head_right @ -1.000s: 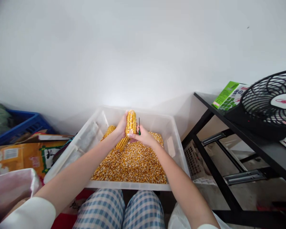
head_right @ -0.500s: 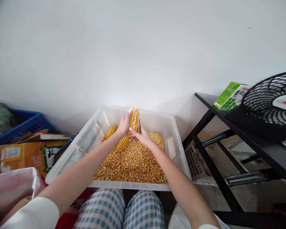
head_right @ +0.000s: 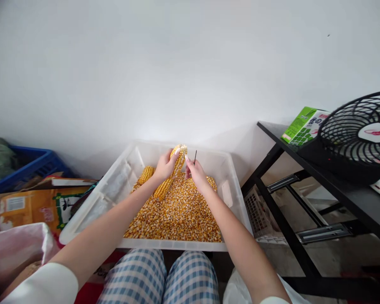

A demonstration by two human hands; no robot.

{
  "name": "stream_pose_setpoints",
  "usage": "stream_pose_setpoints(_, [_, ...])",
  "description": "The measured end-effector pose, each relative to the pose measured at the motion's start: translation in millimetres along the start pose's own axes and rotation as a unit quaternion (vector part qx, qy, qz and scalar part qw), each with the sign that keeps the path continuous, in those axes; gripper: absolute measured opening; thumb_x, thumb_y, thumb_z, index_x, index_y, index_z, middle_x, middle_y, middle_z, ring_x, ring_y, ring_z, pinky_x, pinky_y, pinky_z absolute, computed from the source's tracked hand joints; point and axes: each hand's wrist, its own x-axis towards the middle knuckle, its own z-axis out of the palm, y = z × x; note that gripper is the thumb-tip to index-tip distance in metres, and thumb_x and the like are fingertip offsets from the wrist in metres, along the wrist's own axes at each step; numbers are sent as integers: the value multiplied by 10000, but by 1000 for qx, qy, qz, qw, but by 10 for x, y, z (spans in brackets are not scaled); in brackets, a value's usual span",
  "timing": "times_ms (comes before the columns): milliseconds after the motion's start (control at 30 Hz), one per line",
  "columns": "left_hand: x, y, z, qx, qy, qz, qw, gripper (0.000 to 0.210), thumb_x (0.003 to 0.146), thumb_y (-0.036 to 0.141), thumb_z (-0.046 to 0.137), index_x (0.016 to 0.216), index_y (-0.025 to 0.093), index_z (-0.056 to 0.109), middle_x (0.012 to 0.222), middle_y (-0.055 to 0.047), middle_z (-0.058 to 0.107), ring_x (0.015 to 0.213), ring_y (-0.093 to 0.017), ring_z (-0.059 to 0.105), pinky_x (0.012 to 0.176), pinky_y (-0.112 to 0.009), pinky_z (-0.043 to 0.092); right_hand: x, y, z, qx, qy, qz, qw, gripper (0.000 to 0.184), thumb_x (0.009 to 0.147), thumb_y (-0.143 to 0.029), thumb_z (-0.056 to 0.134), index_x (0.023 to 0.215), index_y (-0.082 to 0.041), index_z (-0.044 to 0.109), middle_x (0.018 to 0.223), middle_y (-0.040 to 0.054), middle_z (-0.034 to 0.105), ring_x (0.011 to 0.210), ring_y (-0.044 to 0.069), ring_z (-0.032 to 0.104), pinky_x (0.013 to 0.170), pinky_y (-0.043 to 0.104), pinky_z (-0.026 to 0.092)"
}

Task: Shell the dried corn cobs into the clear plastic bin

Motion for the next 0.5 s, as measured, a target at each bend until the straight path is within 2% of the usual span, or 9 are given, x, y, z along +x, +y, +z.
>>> stream_pose_setpoints(67, [-11,-7,23,9,-14,4,1000,344,776,487,456,737,167,574,605,9,523,593,-132,468,590,-229,342,-15,-9,0,15,-25,0,1000,394,690,-576,514,656,-206,383,523,-69,398,403,64,386,410,207,354])
stream_pose_setpoints(167, [0,-37,28,12,1,1,1000,355,776,495,449,740,166,577,599,11,524,588,-131,468,583,-227,336,-39,6,-4,30,-74,7,997,353,697,-500,551,659,-214,347,487,-93,336,370,57,314,376,199,310])
stream_pose_setpoints(333, [66,-140,-2,41,34,-15,998,399,779,529,416,776,164,577,599,9,515,588,-133,465,567,-232,324,-59,148,-24,-58,-154,96,982,288,685,-424,581,696,-212,386,493,-92,345,370,48,303,339,178,254])
stream_pose_setpoints(433, [116,-207,-29,48,57,-32,997,448,786,553,376,776,151,572,622,-1,518,619,-139,473,575,-239,332,-61,199,-31,-128,-153,131,971,308,652,-420,626,711,-208,410,501,-85,364,378,45,305,322,167,217])
stream_pose_setpoints(500, [140,-241,-43,43,73,-48,995,480,786,570,355,778,141,571,637,-7,520,633,-143,474,577,-244,338,-59,174,-24,-112,-128,117,978,339,668,-475,600,711,-209,393,506,-85,350,375,42,288,320,167,202])
